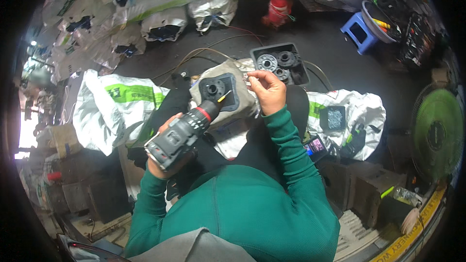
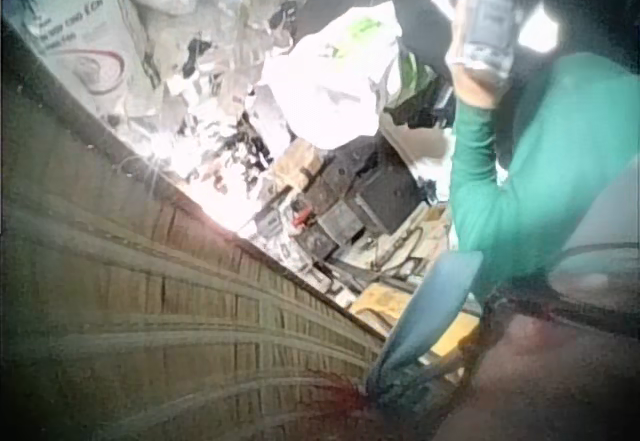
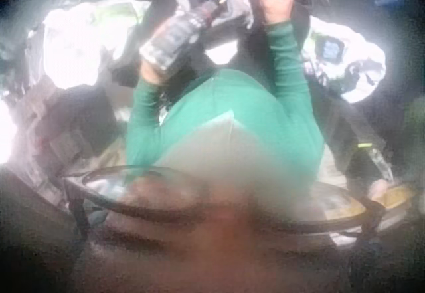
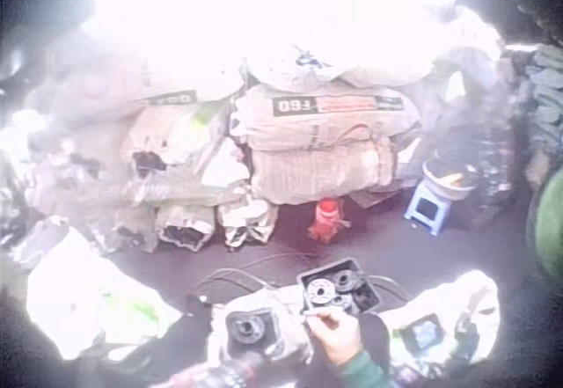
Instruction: The person sits on the floor and uses a cordless drill to fasten screws into a black metal housing. They repeatedly pick up screws from a nearby tray and insert them into the housing, tightening each one before moving to the next.
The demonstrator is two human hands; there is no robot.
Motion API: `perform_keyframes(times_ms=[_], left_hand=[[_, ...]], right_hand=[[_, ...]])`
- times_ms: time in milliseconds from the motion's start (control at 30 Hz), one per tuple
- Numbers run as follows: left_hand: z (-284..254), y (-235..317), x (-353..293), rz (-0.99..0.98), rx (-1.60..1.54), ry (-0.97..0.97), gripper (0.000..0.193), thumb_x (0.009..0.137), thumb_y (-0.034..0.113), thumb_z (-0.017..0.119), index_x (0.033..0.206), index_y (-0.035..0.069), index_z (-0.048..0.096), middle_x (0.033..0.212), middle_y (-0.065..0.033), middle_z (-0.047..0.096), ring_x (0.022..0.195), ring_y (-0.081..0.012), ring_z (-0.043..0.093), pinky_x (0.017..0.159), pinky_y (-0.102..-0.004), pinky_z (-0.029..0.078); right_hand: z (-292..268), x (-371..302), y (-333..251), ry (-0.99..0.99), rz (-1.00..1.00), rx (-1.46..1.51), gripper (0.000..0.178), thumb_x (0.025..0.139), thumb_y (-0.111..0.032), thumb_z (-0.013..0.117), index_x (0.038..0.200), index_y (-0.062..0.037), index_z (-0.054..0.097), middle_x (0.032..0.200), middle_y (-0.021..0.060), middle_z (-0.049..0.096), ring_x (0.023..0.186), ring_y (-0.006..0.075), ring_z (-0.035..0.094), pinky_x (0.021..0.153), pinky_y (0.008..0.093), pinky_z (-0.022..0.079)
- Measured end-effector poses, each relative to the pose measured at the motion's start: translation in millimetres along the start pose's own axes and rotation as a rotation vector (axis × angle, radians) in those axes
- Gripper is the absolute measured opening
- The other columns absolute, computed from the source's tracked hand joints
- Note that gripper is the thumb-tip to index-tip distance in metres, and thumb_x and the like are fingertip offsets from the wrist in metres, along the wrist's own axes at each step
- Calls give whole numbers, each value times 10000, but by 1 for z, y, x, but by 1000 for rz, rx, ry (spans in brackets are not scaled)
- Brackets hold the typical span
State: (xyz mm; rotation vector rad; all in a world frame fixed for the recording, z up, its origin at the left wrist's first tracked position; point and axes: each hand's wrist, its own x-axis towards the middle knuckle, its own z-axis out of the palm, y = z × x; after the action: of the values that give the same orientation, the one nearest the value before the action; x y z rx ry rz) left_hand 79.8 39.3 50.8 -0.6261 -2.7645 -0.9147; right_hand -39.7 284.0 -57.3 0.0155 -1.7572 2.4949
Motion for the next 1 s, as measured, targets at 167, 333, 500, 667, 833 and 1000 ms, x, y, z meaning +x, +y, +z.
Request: perform_keyframes(times_ms=[167,333,500,667,833,1000], left_hand=[[-6,-5,3,44,46,76,409,662,19,678,1057,19,575,1233,-135,524,969,-260,614,824,-318,506],[-7,-15,-2,-11,2,88,421,657,3,665,1066,4,564,1241,-139,517,1004,-260,601,855,-323,490],[-6,-21,-4,-25,-13,73,430,663,-2,657,1081,6,557,1246,-152,510,1023,-271,591,871,-334,479],[-3,-22,-4,-61,-26,74,441,663,11,664,1090,21,555,1240,-159,513,1030,-285,585,874,-342,475],[1,-30,-4,20,57,51,453,646,33,674,1085,29,560,1223,-161,522,1048,-291,570,878,-343,472],[3,-37,-6,46,118,30,469,640,42,677,1093,45,558,1213,-162,526,1049,-298,565,878,-345,472]], right_hand=[[32,-6,6,-91,-104,-153,129,837,-15,591,958,19,623,930,52,602,795,97,602,706,227,524],[45,-7,11,-136,-91,-181,127,835,-4,590,955,24,622,936,52,586,801,88,595,703,213,521],[51,-5,13,-132,-111,-202,119,835,-2,588,941,28,632,908,38,574,778,82,592,701,205,516],[52,-6,3,-122,-186,-358,130,799,6,609,920,-6,656,897,32,592,750,61,578,659,188,488],[50,-8,-4,-127,-296,-420,146,770,10,614,902,-25,667,885,36,602,740,62,576,615,184,472],[45,-4,-1,-201,-360,-419,150,766,11,604,906,-4,657,901,57,592,766,87,591,624,194,503]])
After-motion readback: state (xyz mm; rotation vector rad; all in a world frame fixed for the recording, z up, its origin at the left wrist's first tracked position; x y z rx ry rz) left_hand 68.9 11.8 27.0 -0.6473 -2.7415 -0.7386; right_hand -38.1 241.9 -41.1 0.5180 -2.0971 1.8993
